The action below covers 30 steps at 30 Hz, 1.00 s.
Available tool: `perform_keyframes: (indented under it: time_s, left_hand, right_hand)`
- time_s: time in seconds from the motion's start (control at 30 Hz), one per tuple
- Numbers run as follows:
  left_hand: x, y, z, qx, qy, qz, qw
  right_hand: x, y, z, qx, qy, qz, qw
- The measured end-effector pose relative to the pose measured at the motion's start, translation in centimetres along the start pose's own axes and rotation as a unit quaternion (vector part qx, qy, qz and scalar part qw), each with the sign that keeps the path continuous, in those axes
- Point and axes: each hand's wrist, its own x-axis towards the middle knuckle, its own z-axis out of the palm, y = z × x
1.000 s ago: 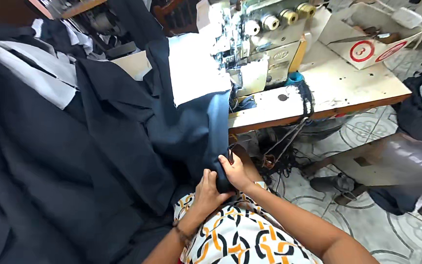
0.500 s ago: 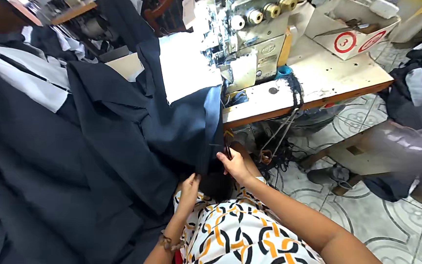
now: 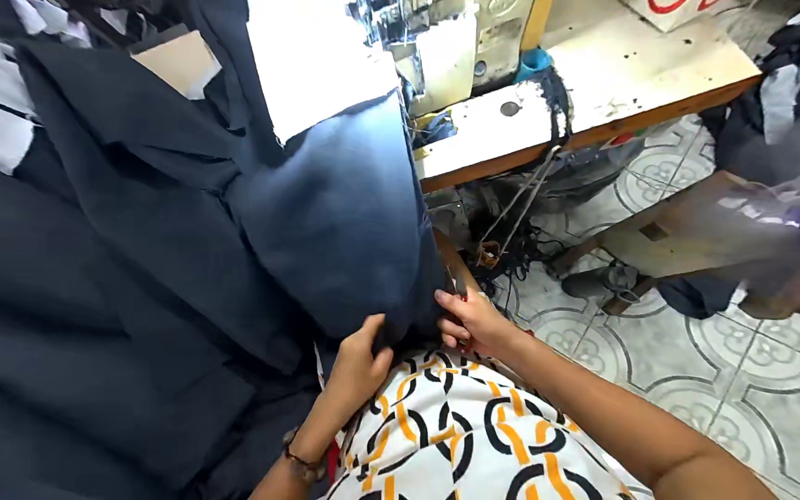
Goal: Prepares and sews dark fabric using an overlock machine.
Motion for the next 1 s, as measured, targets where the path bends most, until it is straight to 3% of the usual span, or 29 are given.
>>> perform_keyframes:
  time_s: [0.1,0.2,0.33,0.53,0.8,1.0]
  left_hand:
    - [-1.2,2.2,-2.4,-0.009,0.115,0.083,0.990]
    - [-2.4,6.2,-5.2,0.009,0.146,0.197,0.969]
    - [-2.8,5.0,-3.8,0.045,0.065,0.193,0.978]
    - [-2.2,3.2,-0.2,0.075,-0.062,0.181,0.979]
    - [-0.6,4.1,0.8,0.117,-0.111,0.218,0.963]
    - [0.7,3.2,0.5,0.052,-0.196,0.204,0.958]
  right_hand:
    - [-0.7,0.9,-0.2,-0.033,-0.007,-0.039,0.999]
    - [-0.6,1.8,-0.3,-0.037,-0.024,-0.040,0.998]
    - [-1.1,2.1,-0.3,-0.055,-0.051,-0.061,0.995]
    - [-2.5,2.4,0.2,-0.096,-0.001,-0.096,0.991]
    - [-3.9,2.3,0.3,-0.238,0.011,-0.138,0.961]
    - [-3.3,2.6,-0.2,-0.260,0.001,-0.171,0.950]
